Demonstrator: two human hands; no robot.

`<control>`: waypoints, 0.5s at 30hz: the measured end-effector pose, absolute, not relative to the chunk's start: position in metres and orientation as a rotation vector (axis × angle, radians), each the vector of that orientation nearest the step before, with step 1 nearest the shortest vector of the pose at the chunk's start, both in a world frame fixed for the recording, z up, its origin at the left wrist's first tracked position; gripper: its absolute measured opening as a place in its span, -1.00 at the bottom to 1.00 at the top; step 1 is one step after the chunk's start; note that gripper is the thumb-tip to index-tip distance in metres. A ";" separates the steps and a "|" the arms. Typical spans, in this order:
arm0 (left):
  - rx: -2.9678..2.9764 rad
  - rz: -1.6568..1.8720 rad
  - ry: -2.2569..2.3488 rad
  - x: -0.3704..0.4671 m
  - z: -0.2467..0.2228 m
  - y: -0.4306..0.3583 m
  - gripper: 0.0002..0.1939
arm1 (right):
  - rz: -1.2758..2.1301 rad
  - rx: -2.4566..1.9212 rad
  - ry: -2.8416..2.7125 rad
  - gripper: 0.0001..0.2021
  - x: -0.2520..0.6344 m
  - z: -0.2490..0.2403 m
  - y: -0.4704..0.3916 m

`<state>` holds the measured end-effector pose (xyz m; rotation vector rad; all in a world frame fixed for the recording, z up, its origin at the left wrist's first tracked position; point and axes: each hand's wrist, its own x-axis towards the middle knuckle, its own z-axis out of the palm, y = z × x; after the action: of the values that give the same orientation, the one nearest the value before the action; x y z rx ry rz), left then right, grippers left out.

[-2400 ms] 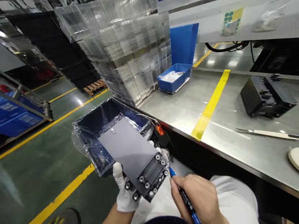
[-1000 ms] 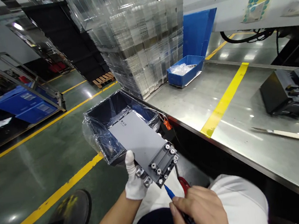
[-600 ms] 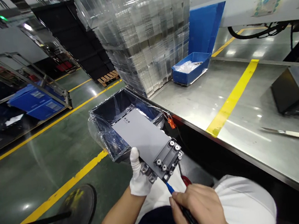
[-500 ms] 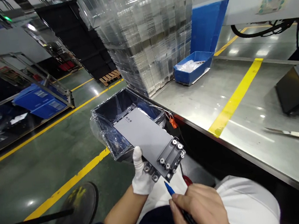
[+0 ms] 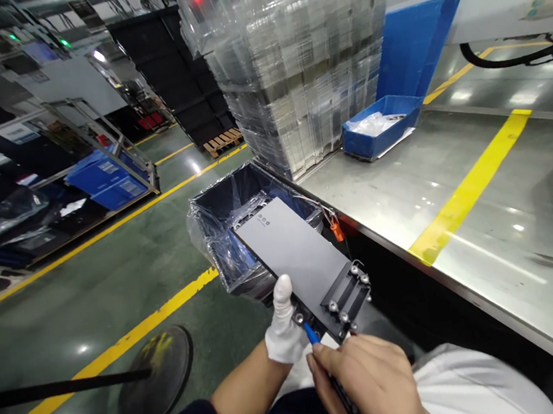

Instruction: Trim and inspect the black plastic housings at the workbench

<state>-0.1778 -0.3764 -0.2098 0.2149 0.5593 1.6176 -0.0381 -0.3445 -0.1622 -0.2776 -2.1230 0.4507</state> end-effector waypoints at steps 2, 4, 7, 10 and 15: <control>0.196 1.619 0.542 -0.177 -0.214 -0.378 -0.28 | 0.432 -0.258 -2.128 -0.91 -0.042 -0.162 -0.343; 0.196 1.641 0.550 -0.178 -0.216 -0.378 -0.31 | 0.487 -0.223 -2.135 -0.88 -0.041 -0.161 -0.343; 0.199 1.678 0.599 -0.181 -0.218 -0.380 -0.34 | 0.582 -0.226 -2.137 -0.84 -0.031 -0.155 -0.342; 0.160 1.706 0.635 -0.184 -0.224 -0.382 -0.30 | 0.508 -0.328 -2.137 -0.87 -0.021 -0.149 -0.337; 0.132 1.767 0.642 -0.187 -0.236 -0.385 -0.26 | 0.428 -0.406 -2.049 -0.89 -0.020 -0.151 -0.333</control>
<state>-0.1866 -0.3850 -0.2361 0.1324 0.6418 1.7672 -0.0197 -0.3332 -0.1509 -0.4055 -2.0494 0.4285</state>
